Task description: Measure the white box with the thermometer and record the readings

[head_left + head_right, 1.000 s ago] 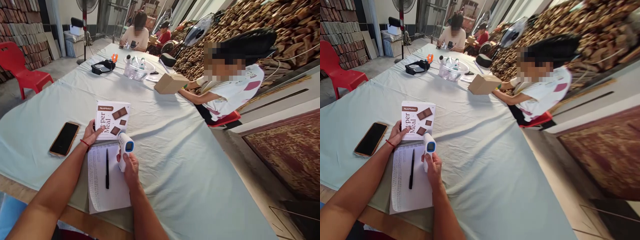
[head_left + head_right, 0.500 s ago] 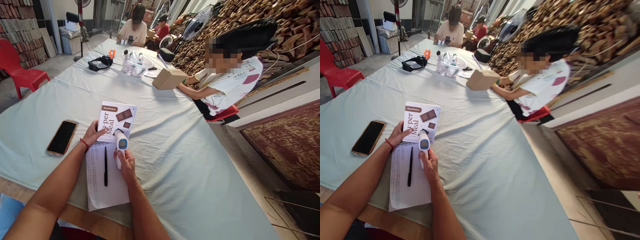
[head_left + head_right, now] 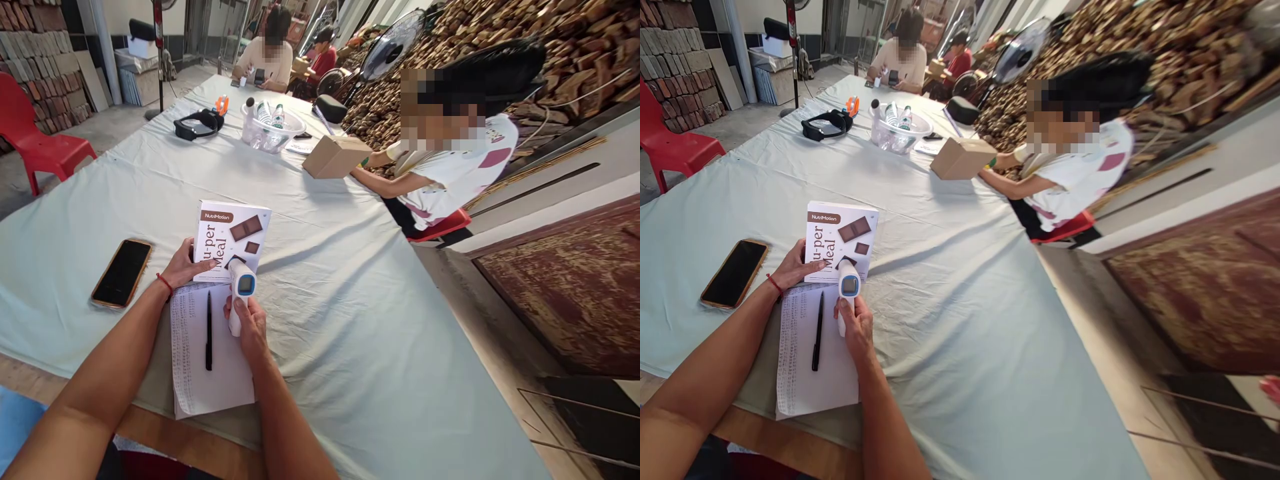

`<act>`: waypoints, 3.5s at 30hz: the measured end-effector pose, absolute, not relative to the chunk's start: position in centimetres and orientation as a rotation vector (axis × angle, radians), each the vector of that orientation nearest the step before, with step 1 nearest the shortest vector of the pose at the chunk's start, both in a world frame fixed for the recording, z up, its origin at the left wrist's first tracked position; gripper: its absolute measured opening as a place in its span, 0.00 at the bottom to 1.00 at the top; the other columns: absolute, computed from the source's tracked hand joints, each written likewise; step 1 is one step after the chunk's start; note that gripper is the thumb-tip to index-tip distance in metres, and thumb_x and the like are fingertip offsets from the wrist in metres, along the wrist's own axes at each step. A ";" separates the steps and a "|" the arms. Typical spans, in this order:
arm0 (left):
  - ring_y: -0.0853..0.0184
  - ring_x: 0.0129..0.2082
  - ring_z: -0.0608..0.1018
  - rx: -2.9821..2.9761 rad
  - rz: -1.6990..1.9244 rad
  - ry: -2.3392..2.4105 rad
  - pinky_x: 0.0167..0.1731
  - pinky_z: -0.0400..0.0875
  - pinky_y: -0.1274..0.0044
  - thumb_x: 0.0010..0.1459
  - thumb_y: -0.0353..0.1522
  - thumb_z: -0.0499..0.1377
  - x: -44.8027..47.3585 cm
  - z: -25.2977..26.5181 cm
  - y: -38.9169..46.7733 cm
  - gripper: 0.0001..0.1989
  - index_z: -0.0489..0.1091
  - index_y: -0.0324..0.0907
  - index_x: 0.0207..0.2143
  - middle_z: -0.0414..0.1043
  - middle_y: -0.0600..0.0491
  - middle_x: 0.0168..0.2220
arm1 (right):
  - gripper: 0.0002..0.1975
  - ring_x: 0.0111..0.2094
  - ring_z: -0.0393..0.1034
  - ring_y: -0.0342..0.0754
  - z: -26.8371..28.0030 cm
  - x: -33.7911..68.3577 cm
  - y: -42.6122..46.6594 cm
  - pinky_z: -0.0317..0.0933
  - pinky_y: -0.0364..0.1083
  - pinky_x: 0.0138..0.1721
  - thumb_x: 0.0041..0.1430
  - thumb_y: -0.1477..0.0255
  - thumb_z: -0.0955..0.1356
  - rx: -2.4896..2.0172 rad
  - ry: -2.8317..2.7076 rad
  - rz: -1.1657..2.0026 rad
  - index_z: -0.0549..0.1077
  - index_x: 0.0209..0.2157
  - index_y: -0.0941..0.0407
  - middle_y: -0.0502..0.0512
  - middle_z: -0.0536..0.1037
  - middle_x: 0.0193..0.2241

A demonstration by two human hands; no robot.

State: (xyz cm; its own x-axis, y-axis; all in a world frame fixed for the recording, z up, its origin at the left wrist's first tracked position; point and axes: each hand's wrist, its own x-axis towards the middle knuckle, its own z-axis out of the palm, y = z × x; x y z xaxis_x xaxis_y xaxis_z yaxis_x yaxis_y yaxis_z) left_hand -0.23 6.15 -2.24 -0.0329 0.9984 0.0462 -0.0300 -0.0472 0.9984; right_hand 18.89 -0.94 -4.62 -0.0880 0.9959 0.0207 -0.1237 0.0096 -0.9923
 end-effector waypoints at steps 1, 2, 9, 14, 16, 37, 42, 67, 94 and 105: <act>0.52 0.48 0.78 1.212 1.289 1.198 0.46 0.73 0.62 0.37 0.45 0.74 -0.2 -2.3 6.1 0.37 0.64 0.41 0.46 0.78 0.46 0.44 | 0.20 0.26 0.61 0.44 -4.6 18.9 -0.9 0.59 0.45 0.31 0.56 0.51 0.67 -1.053 -1.182 1.336 0.70 0.27 0.54 0.48 0.69 0.23; 0.52 0.48 0.78 1.219 1.298 1.211 0.46 0.72 0.62 0.37 0.45 0.74 -0.1 -2.3 6.1 0.36 0.65 0.41 0.45 0.77 0.46 0.44 | 0.19 0.26 0.61 0.44 -4.5 18.9 -0.9 0.58 0.45 0.30 0.56 0.51 0.67 -1.040 -1.173 1.358 0.69 0.27 0.54 0.48 0.69 0.23; 0.53 0.48 0.77 1.218 1.325 1.266 0.47 0.71 0.62 0.38 0.46 0.74 0.1 -2.5 6.0 0.35 0.64 0.41 0.45 0.76 0.46 0.45 | 0.20 0.25 0.60 0.44 -4.5 19.0 -0.9 0.58 0.45 0.30 0.56 0.50 0.68 -1.054 -1.186 1.349 0.69 0.25 0.54 0.49 0.68 0.22; 0.54 0.48 0.76 1.207 1.385 1.292 0.48 0.71 0.63 0.37 0.46 0.74 -0.1 -3.0 6.3 0.37 0.64 0.41 0.46 0.75 0.47 0.46 | 0.20 0.25 0.60 0.44 -4.7 19.0 -1.0 0.57 0.45 0.29 0.56 0.50 0.68 -1.050 -1.156 1.297 0.69 0.26 0.54 0.49 0.68 0.22; 0.54 0.49 0.76 1.202 1.454 1.362 0.50 0.70 0.63 0.38 0.46 0.74 -0.6 -3.2 6.5 0.37 0.64 0.42 0.47 0.74 0.47 0.47 | 0.21 0.25 0.60 0.43 -4.8 19.0 -1.0 0.56 0.45 0.29 0.56 0.50 0.68 -1.077 -1.113 1.247 0.69 0.26 0.54 0.48 0.68 0.22; 0.52 0.58 0.70 1.494 1.632 1.488 0.58 0.66 0.58 0.49 0.43 0.68 -3.3 -5.9 8.1 0.40 0.59 0.42 0.61 0.69 0.44 0.56 | 0.24 0.43 0.69 0.55 -5.1 20.8 0.2 0.61 0.49 0.41 0.55 0.54 0.67 -1.767 -1.515 0.515 0.74 0.47 0.55 0.59 0.76 0.40; 0.52 0.64 0.65 1.539 1.500 1.624 0.64 0.59 0.58 0.54 0.37 0.63 -3.2 -5.5 7.7 0.41 0.52 0.38 0.66 0.62 0.40 0.63 | 0.25 0.46 0.68 0.60 -5.2 22.0 0.1 0.60 0.53 0.45 0.56 0.59 0.69 -1.921 -1.751 0.198 0.74 0.50 0.60 0.67 0.74 0.44; 0.50 0.63 0.66 2.168 0.810 1.776 0.63 0.62 0.58 0.57 0.42 0.62 -3.0 -5.6 -7.2 0.22 0.73 0.43 0.52 0.63 0.42 0.62 | 0.15 0.25 0.61 0.43 -5.5 16.6 -4.2 0.62 0.45 0.31 0.62 0.56 0.65 -0.974 -1.457 0.956 0.69 0.36 0.54 0.46 0.65 0.24; 0.50 0.64 0.64 2.117 0.816 1.748 0.65 0.59 0.58 0.55 0.45 0.64 -2.5 -5.5 -7.5 0.25 0.72 0.45 0.53 0.62 0.44 0.64 | 0.10 0.26 0.69 0.47 -5.9 16.1 -4.5 0.66 0.47 0.32 0.51 0.64 0.64 -1.218 -1.686 0.871 0.74 0.25 0.53 0.50 0.77 0.22; 0.49 0.64 0.64 2.121 0.812 1.749 0.65 0.59 0.57 0.55 0.44 0.65 -2.4 -5.5 -7.5 0.25 0.72 0.44 0.53 0.62 0.43 0.64 | 0.09 0.27 0.71 0.48 -6.3 16.1 -4.4 0.66 0.47 0.34 0.52 0.65 0.64 -1.217 -1.735 0.835 0.74 0.25 0.52 0.51 0.79 0.24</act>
State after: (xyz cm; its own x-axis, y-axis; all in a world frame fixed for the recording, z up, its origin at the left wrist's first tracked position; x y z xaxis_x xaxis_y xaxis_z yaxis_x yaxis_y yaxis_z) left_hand -2.44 -7.55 -5.49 0.1118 0.9628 0.2459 0.8090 -0.2319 0.5401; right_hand 16.07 -4.42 -6.31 -0.1791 0.9500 0.2558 0.3927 0.3074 -0.8667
